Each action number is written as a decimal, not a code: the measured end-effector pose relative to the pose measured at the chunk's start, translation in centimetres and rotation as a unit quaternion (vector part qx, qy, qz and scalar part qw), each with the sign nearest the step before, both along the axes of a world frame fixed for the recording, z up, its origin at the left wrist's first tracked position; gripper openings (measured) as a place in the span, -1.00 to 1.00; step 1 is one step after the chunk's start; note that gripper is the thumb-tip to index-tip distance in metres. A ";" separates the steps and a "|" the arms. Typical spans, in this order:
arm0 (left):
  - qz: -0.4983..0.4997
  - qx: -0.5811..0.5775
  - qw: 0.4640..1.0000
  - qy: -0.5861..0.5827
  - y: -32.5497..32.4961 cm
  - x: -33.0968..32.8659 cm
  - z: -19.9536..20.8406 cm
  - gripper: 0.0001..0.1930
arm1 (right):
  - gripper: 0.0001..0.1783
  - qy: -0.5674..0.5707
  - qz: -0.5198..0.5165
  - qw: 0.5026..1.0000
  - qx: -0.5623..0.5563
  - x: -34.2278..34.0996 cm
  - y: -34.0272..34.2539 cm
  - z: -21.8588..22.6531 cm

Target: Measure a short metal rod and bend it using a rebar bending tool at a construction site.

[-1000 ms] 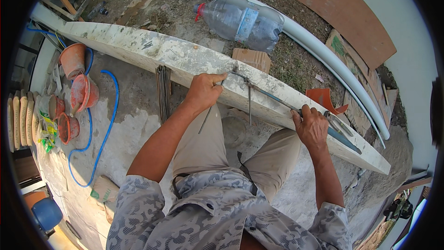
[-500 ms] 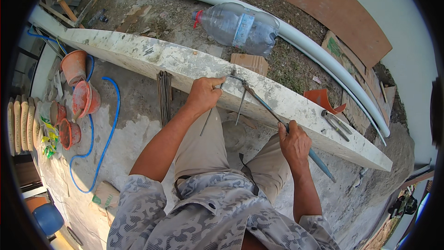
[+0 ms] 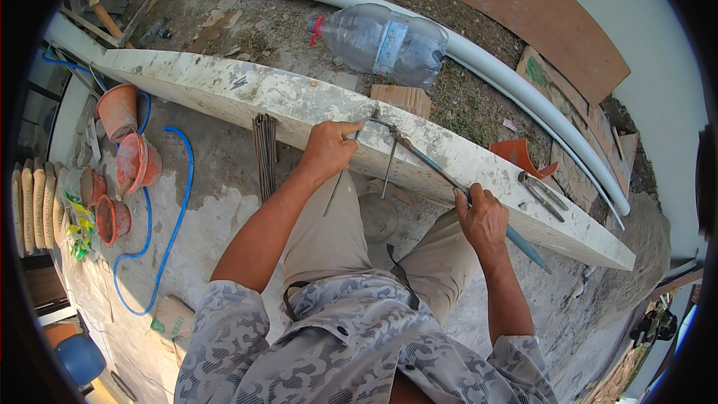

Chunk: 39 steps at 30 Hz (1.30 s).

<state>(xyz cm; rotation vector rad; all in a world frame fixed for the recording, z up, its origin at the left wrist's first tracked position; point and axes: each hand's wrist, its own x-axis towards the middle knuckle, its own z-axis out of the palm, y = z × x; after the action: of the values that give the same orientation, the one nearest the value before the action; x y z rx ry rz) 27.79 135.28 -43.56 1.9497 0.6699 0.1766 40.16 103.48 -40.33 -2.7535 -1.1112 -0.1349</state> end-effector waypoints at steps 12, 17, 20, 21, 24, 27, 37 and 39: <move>0.008 0.012 0.999 -0.034 0.0 0.0 -0.2 -0.54 | -0.56 0.041 -0.020 0.999 -0.018 -3.2 0.1 -0.4; 0.002 0.016 0.998 -0.060 -0.1 0.1 -0.4 -0.53 | -0.56 0.034 -0.008 0.999 -0.023 -1.6 0.1 0.2; 0.008 0.005 0.998 -0.061 -0.1 0.0 -0.8 -0.54 | -0.56 0.029 0.033 0.998 -0.042 0.0 0.2 1.4; 0.008 0.004 0.998 -0.062 -0.1 0.0 -0.8 -0.54 | -0.56 0.028 0.033 0.998 -0.042 0.1 0.2 1.8; 0.012 -0.004 0.998 -0.057 0.0 0.0 -1.1 -0.54 | -0.56 0.038 0.046 0.996 -0.061 -0.1 0.2 2.5; 0.004 0.026 0.998 -0.065 0.1 -0.1 -1.2 -0.54 | -0.58 0.094 0.033 0.993 -0.070 -0.9 0.1 2.7; 0.004 0.010 1.000 -0.020 0.2 0.1 -0.7 -0.56 | -0.57 0.219 -0.034 0.974 -0.048 -2.7 0.8 3.2; 0.003 0.019 0.999 -0.030 0.2 0.1 -0.8 -0.56 | -0.57 0.212 -0.047 0.975 -0.041 -3.6 1.0 3.0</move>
<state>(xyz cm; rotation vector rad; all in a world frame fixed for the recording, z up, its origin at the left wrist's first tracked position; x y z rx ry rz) 27.85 135.45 -44.36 1.9716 0.6384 0.2521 36.55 104.52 -37.36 -2.7180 -0.8875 0.4741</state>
